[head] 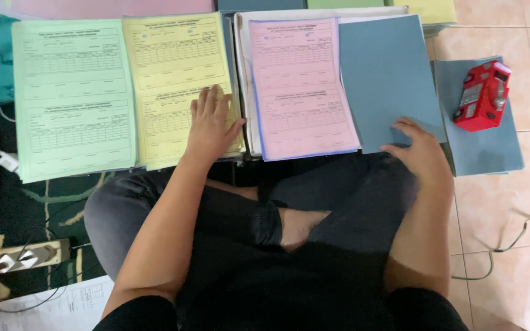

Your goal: Sorting through multiple stacks of colored papers and stapling them into sets.

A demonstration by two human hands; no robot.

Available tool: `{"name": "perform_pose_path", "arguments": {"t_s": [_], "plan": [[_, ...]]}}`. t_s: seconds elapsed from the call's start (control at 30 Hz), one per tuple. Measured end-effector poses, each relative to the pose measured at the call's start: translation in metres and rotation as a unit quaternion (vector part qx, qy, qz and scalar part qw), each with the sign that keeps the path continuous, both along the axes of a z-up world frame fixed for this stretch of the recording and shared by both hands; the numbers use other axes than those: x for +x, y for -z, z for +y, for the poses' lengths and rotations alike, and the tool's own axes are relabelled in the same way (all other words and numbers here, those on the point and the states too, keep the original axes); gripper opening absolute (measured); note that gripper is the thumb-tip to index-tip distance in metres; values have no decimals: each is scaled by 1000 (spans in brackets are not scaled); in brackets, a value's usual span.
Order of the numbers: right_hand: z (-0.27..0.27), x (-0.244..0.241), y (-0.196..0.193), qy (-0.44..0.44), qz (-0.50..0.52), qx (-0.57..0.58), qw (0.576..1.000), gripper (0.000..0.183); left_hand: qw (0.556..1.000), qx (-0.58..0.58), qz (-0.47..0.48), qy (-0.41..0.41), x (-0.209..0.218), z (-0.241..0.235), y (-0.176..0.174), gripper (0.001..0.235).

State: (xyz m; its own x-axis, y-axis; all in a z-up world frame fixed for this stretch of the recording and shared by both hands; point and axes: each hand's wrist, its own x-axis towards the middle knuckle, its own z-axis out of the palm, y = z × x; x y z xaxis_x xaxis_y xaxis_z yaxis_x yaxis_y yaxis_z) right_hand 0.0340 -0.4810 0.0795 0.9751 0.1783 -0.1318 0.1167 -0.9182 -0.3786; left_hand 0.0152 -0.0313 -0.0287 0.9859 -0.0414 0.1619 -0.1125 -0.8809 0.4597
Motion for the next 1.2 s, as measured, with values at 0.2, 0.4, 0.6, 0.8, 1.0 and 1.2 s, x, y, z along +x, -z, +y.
{"name": "perform_pose_path", "arguments": {"t_s": [0.2,0.4,0.6,0.8,1.0,1.2], "plan": [[-40,17,21,-36,64,-79,994,64,1000,7,-26,-5,1,-1,10,65],[-17,31,-34,-30,115,-76,990,43,1000,16,-23,1,0,-1,5,64],[-49,39,32,-115,-80,-145,979,45,975,77,-197,62,-6,-18,-11,45],[-65,37,71,-123,-160,30,979,59,949,10,-252,189,-20,-81,-8,33],[-75,35,89,-69,-191,41,978,33,960,15,-183,211,-23,-80,-6,41],[-44,28,44,27,-223,-16,974,45,958,-44,-190,210,-22,-74,-2,32]]}}
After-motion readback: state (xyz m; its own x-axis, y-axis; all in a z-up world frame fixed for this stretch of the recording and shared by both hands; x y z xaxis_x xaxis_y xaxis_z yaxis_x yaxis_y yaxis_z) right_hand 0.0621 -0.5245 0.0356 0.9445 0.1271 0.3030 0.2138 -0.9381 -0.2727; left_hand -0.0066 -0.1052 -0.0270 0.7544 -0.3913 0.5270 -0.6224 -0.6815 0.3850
